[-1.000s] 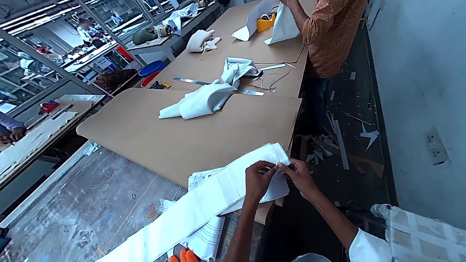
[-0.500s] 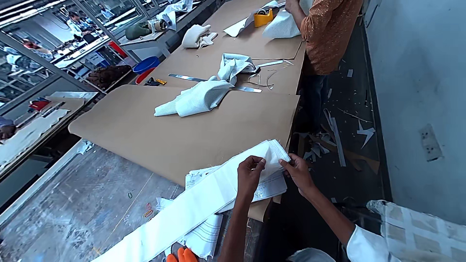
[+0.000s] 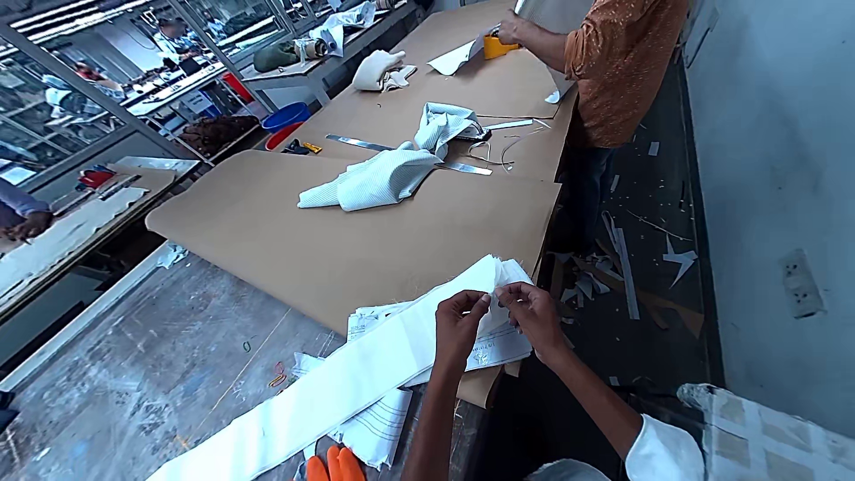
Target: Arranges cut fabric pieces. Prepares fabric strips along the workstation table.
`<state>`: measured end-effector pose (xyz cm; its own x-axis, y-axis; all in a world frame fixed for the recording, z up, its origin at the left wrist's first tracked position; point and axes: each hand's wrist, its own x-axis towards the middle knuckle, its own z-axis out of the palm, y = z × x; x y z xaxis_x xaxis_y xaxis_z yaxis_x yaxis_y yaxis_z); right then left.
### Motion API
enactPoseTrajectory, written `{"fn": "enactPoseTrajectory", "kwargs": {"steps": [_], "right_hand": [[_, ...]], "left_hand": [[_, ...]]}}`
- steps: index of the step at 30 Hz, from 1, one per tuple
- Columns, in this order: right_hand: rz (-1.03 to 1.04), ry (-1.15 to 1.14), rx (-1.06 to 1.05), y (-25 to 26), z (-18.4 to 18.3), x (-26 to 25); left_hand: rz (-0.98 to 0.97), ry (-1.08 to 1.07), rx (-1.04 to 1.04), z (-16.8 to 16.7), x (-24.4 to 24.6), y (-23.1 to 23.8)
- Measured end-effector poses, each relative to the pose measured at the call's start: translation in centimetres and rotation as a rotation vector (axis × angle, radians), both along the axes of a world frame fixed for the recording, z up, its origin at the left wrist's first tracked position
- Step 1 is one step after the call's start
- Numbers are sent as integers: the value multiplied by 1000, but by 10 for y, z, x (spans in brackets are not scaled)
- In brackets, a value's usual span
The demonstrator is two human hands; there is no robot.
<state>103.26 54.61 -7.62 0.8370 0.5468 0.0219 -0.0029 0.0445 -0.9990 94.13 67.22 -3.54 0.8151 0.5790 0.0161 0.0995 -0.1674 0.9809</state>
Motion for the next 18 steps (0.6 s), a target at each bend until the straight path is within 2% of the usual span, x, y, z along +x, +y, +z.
{"fn": "enactPoseTrajectory", "kwargs": {"steps": [5,8,13,18], "right_hand": [[37,192,81,15,10,7],[55,222,98,16,12,7],[98,40,118,2,-4,-4],[26,-82,79,11,-6,4]], "left_hand": [[1,23,14,-2,-2,1],[5,28,-5,-1,-2,0],[20,39,-51,-2,-2,0],[10,40,-39,-2,-2,0]]}}
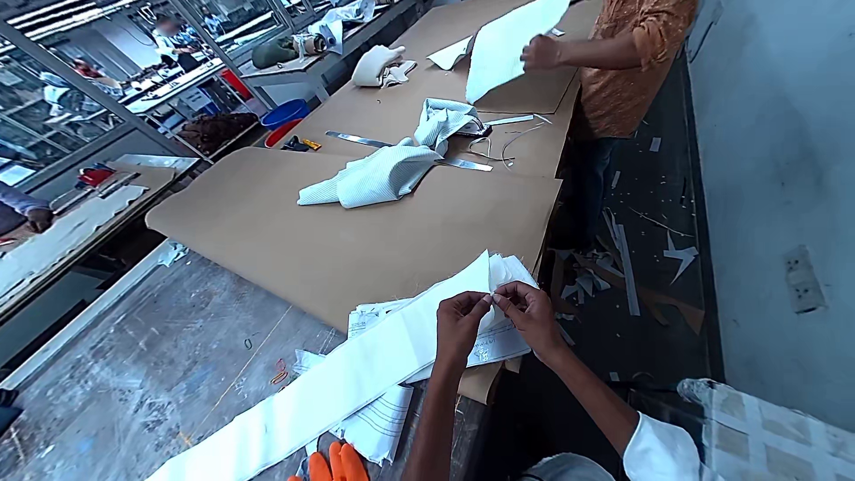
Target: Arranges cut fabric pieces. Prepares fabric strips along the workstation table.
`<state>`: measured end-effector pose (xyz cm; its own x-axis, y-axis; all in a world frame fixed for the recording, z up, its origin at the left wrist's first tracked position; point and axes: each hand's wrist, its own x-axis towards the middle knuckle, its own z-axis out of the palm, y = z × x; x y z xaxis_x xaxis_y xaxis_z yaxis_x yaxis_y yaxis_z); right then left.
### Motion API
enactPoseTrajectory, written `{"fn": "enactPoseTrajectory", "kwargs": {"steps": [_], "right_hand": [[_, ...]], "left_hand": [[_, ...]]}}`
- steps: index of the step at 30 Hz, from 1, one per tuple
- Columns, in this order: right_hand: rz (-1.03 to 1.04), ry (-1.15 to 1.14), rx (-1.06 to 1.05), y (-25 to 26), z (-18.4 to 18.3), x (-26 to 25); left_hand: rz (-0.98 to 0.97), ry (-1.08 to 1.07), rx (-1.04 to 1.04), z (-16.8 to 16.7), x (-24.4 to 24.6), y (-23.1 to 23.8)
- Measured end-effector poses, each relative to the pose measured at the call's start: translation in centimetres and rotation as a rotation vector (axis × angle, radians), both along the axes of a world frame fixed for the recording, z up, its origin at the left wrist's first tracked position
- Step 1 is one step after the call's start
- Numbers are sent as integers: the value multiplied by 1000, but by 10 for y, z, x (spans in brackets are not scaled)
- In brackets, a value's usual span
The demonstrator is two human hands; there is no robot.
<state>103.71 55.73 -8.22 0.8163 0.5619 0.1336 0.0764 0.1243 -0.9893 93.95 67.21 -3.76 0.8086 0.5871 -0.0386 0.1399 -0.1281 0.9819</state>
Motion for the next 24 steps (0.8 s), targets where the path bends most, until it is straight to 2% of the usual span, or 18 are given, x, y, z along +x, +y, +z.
{"fn": "enactPoseTrajectory", "kwargs": {"steps": [8,11,14,17,24], "right_hand": [[22,45,60,-8,-4,-9],[1,166,59,1,2,-2],[-2,198,68,3,4,-1],[-1,197,70,3,6,-1],[-26,238,52,1,6,0]], "left_hand": [[12,-26,-28,-4,-3,2],[-21,-84,107,-8,-4,3],[-73,-116,277,-13,-4,3],[-41,-143,384,-15,-2,1],[35,-85,330,-6,-2,-2]]}}
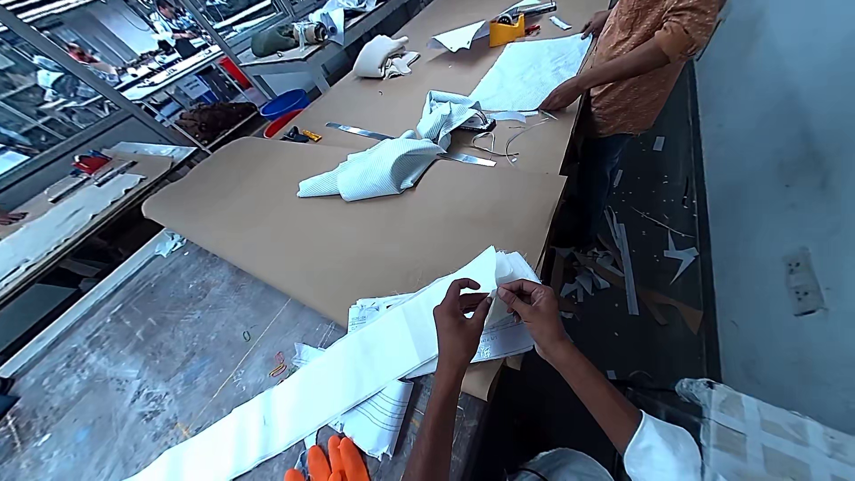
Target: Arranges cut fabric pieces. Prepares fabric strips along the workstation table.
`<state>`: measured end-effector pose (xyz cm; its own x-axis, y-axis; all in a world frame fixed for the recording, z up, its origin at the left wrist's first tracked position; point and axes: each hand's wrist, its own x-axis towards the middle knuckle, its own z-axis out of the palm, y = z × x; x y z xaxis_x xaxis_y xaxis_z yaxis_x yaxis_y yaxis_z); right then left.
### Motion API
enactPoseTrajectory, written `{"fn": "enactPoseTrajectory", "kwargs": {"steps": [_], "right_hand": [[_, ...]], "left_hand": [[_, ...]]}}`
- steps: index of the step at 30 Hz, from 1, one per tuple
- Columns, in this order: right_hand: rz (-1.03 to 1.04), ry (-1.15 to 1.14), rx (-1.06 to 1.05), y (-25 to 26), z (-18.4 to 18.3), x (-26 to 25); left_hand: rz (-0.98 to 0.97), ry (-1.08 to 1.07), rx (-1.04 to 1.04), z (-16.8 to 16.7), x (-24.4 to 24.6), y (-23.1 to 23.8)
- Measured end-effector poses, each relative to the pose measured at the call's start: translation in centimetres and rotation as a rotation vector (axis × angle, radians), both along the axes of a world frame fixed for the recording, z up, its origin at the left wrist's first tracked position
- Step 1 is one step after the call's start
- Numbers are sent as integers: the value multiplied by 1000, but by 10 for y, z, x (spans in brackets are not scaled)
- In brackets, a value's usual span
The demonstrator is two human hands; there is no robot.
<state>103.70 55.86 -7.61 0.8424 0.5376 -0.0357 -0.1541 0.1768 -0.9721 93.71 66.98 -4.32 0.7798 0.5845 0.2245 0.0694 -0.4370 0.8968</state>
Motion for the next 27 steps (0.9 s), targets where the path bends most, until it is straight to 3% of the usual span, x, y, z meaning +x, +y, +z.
{"fn": "enactPoseTrajectory", "kwargs": {"steps": [7,11,15,17,21,27], "right_hand": [[31,27,43,-2,2,-2],[8,-24,-43,-2,0,3],[-134,-213,-244,-13,-11,19],[-159,-257,-243,-18,-14,20],[-120,-190,-179,-13,-18,19],[-59,-225,-144,-23,-12,9]], "left_hand": [[35,-10,-33,2,2,-1],[-1,-24,-23,5,-1,4],[258,-193,-94,17,-11,24],[335,-248,-45,20,-13,30],[29,-92,172,2,-8,13],[-67,29,77,-22,15,-12]]}}
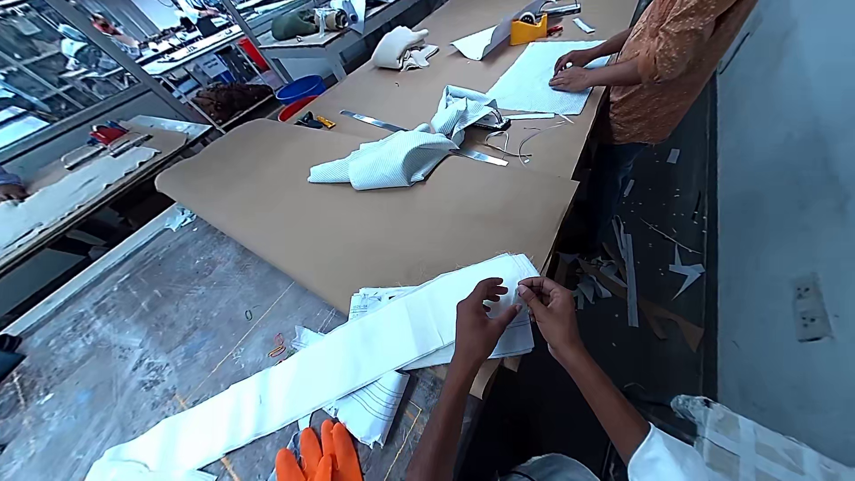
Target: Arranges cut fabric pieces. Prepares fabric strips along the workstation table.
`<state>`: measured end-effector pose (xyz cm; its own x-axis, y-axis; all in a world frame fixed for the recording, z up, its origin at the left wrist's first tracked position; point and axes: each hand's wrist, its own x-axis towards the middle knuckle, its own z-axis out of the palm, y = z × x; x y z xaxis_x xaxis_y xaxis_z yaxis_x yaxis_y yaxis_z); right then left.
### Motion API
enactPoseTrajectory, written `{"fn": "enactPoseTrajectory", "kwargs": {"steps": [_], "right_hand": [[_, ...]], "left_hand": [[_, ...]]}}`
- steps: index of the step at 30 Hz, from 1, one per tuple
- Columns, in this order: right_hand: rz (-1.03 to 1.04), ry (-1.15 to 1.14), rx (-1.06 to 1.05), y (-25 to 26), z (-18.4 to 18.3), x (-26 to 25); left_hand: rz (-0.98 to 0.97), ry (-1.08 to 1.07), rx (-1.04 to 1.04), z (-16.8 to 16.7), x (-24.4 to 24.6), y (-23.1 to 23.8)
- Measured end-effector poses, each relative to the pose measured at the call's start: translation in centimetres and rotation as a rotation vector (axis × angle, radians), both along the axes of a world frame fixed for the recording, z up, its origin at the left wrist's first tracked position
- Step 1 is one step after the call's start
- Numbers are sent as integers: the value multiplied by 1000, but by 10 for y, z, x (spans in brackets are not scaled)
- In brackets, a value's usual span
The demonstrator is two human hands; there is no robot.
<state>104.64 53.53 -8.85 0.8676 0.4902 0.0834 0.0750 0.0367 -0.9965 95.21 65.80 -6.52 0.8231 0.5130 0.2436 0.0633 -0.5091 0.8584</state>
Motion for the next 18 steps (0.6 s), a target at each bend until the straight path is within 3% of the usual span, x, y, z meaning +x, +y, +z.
{"fn": "enactPoseTrajectory", "kwargs": {"steps": [12,18], "right_hand": [[-7,-79,-48,-4,-6,-2],[-64,-236,-167,-4,-5,-1]], "left_hand": [[91,12,-266,11,3,-1],[111,-88,-230,26,-10,4]]}}
